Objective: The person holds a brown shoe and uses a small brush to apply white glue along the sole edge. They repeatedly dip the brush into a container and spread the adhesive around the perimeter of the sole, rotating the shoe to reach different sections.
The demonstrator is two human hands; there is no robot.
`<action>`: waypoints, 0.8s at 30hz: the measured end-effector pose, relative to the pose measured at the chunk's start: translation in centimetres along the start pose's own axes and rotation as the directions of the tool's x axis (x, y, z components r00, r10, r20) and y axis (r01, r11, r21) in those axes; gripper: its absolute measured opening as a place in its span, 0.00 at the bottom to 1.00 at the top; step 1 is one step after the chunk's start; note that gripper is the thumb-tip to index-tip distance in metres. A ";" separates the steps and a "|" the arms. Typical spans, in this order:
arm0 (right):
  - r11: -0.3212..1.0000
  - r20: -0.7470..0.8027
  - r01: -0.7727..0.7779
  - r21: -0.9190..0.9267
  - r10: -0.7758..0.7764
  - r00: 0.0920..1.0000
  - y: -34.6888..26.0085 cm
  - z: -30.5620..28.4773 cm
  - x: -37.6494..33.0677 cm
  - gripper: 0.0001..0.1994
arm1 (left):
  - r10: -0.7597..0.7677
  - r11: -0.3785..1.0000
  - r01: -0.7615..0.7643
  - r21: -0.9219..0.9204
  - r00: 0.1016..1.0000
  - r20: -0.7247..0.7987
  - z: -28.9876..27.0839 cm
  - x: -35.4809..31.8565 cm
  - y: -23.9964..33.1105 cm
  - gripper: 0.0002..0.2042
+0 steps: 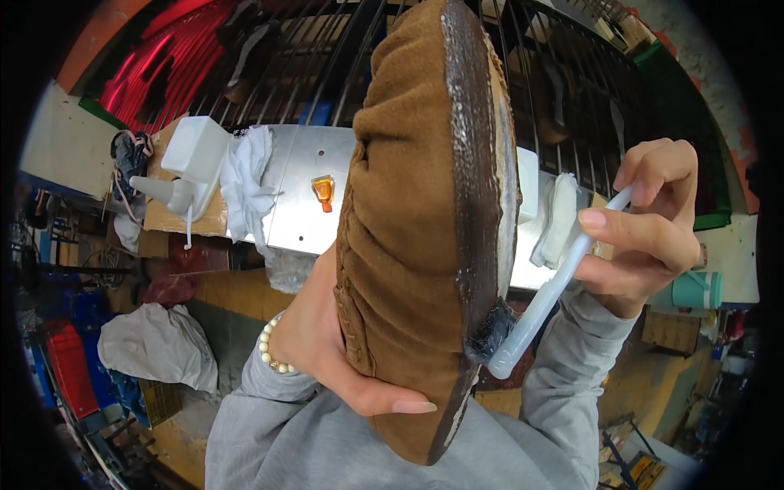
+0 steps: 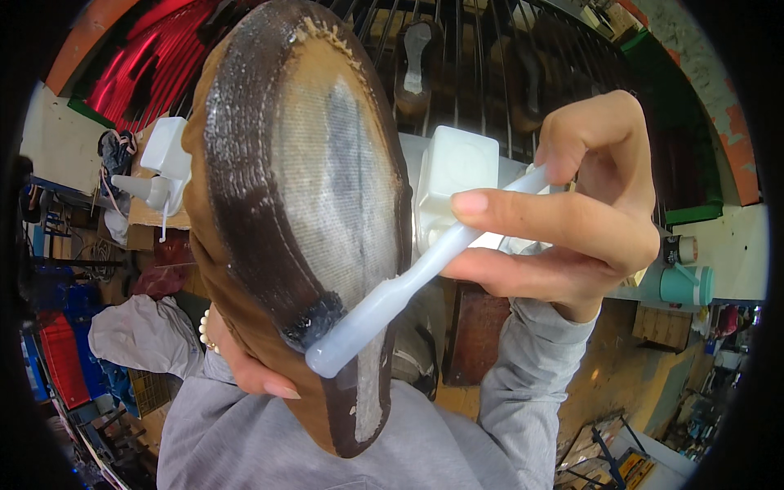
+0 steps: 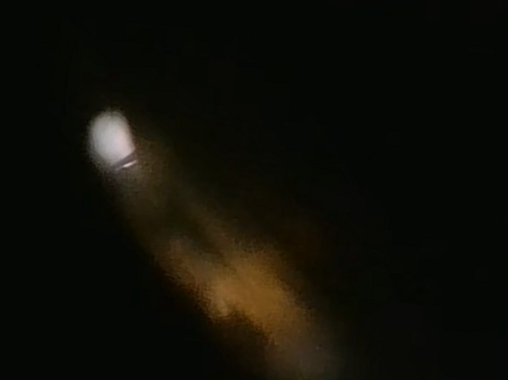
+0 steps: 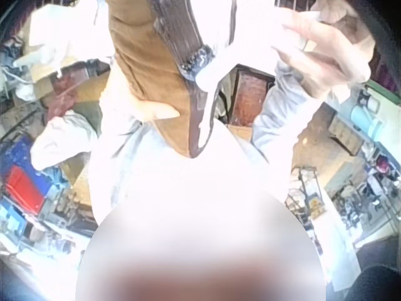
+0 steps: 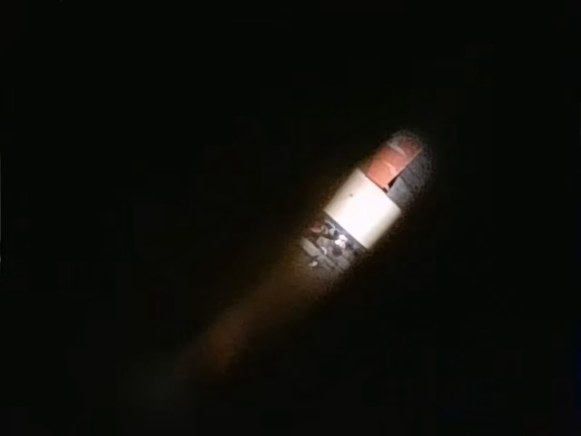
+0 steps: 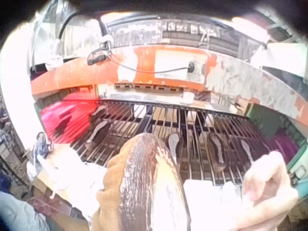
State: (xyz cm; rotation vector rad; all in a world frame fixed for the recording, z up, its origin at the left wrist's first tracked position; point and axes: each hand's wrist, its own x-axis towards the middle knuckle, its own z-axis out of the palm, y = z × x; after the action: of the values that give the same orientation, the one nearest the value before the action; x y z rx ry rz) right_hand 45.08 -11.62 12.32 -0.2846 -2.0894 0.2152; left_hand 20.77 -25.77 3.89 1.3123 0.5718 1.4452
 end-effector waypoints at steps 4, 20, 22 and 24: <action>0.999 -0.006 0.040 -0.004 -0.040 0.999 0.1 0.1 -0.2 0.25 | -0.053 0.998 0.052 0.032 0.998 0.038 -0.7 -0.2 0.2 0.62; 0.974 0.079 -0.042 0.223 0.025 0.997 0.0 1.2 -2.5 0.24 | -0.013 1.000 0.014 0.005 0.999 -0.045 -1.1 -1.0 0.0 0.53; 0.943 0.075 -0.151 0.295 0.135 0.988 -0.2 1.9 -3.2 0.23 | -0.091 0.994 0.083 -0.072 0.988 -0.122 -0.7 -1.4 0.5 0.53; 0.875 0.054 -0.334 0.350 0.337 0.940 -0.6 2.8 -4.2 0.19 | -0.182 0.977 0.152 -0.148 0.960 -0.212 -0.5 -1.9 1.1 0.53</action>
State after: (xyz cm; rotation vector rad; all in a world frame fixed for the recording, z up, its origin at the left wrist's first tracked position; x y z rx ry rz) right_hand 44.69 -13.50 7.67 -0.4254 -1.9354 0.7914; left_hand 19.61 -27.71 3.89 0.9798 0.7073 1.4732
